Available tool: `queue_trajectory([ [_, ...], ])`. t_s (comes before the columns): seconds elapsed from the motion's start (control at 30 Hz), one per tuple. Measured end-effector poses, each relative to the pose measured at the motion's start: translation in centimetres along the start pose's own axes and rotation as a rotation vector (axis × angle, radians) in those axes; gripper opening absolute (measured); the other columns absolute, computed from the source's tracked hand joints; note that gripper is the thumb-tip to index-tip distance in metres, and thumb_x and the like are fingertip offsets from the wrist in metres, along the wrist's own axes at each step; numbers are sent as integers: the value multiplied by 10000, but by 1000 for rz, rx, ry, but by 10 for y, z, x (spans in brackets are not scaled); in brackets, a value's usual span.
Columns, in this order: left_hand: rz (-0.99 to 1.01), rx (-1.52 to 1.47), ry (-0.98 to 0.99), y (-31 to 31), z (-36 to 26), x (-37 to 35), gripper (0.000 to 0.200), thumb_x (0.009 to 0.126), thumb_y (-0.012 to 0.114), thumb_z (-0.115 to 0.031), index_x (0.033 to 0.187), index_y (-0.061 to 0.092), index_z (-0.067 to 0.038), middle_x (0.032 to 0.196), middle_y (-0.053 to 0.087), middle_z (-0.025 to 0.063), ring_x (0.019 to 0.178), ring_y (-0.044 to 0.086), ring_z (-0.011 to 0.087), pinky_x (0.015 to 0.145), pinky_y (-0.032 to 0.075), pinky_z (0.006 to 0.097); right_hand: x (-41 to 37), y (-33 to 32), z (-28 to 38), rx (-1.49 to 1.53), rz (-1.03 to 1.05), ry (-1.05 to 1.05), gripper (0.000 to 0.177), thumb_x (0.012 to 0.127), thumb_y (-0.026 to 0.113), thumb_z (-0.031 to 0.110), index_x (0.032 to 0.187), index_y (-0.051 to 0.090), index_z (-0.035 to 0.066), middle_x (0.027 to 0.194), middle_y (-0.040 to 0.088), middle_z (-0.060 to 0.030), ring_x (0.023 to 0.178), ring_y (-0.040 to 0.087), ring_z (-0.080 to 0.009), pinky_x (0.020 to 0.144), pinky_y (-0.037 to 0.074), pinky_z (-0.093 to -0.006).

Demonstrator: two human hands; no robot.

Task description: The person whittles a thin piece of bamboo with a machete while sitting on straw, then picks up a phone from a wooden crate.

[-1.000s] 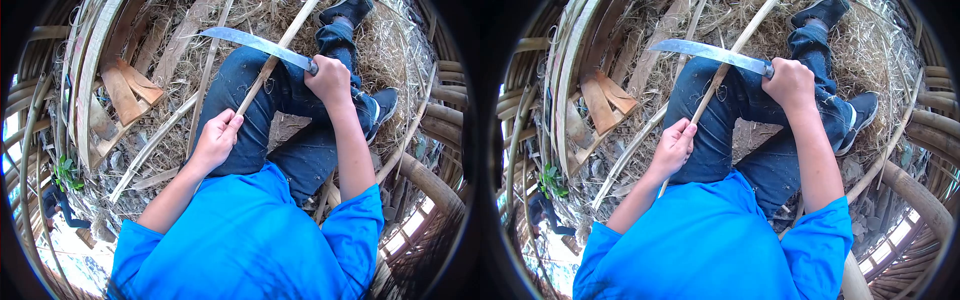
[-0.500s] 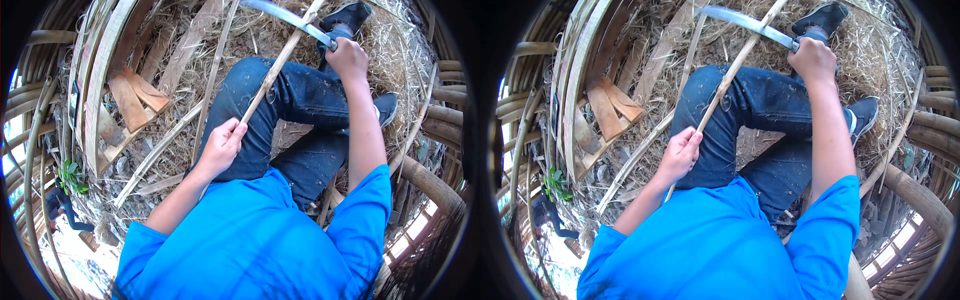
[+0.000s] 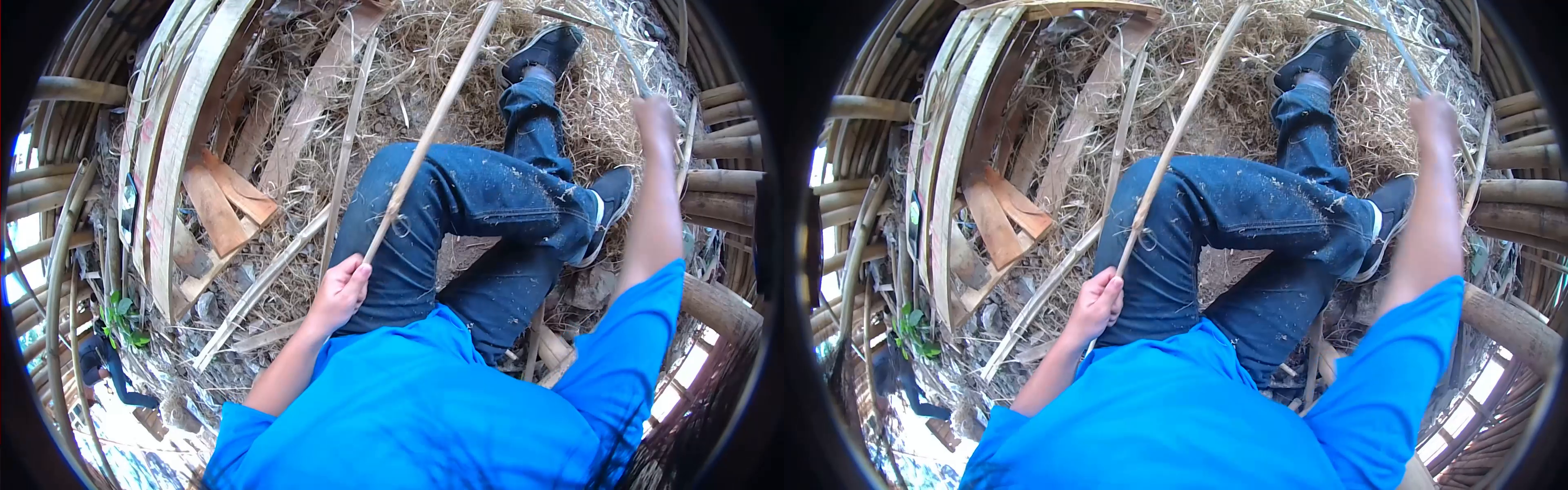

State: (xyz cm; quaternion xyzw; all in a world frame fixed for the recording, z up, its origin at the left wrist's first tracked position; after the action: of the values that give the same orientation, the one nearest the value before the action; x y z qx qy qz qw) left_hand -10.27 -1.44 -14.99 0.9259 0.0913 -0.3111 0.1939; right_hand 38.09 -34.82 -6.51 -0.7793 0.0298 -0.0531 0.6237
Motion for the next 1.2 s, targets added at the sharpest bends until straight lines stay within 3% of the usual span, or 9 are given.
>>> queue_trajectory([
  [0.1,-14,8,33,-1,0,6,278,1010,478,-285,804,427,-107,529,384,-51,403,321,22,353,245,196,-14,-22,-58,90,-173,-51,396,836,540,326,878,668,-45,850,658,-267,845,675,-357,769,498,-444],
  [0.2,37,-24,-77,4,-15,16,272,1005,491,-280,809,440,-99,527,381,-50,400,314,24,355,229,195,-32,20,-87,441,-83,-91,396,826,594,336,806,656,-55,648,634,-159,581,587,-249,615,452,-404],
  [0.27,63,-54,-175,8,-21,16,253,1002,501,-267,824,472,-89,522,377,-52,402,306,22,358,212,198,-84,26,-54,534,-66,-133,354,830,623,302,747,634,-42,592,594,-96,544,545,-191,563,434,-371],
  [0.33,19,-40,-178,15,-24,11,262,1000,507,-259,820,514,-70,518,354,-72,414,310,10,373,216,196,-136,26,-7,728,61,-170,341,823,665,298,734,639,-30,586,592,-94,546,545,-182,557,437,-353],
  [0.4,-7,86,-100,17,-27,9,293,1012,472,-289,825,526,-70,519,352,-72,413,296,14,374,209,200,-178,30,38,865,7,-417,314,812,663,267,705,631,-26,578,598,-108,538,572,-196,541,438,-361],
  [0.5,66,-22,-141,11,-26,11,354,1022,420,-354,807,492,-82,519,358,-59,404,286,31,374,214,205,-233,6,96,850,151,-505,243,767,659,261,706,650,25,611,616,-174,577,637,-329,563,491,-397],
  [0.6,67,35,-133,14,-27,16,389,1026,388,-391,779,464,-100,519,354,-59,407,278,35,373,209,209,-256,8,132,847,149,-677,184,703,673,246,708,665,63,662,641,-174,657,657,-349,625,532,-434],
  [0.9,150,-90,-240,9,-32,23,380,1026,394,-389,760,424,-118,509,306,-72,386,240,26,356,180,204,-235,27,150,493,102,-793,182,688,670,244,712,672,64,696,654,-162,691,661,-335,664,543,-431],
  [1.2,229,-146,-272,-4,-25,25,393,1031,376,-386,747,410,-116,497,271,-67,387,225,38,356,168,212,-245,21,148,560,58,-876,167,656,673,227,686,636,67,673,642,-157,662,652,-335,636,537,-432],
])
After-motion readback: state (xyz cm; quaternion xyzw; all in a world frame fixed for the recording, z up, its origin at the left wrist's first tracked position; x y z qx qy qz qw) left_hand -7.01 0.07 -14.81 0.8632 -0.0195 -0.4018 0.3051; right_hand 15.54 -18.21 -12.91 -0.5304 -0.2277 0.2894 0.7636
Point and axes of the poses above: each hand's wrist, its own x-axis towards the middle knuckle, its own y-axis out of the palm, z = x × y, the point moved 1 cm from there along x, towards the middle knuckle
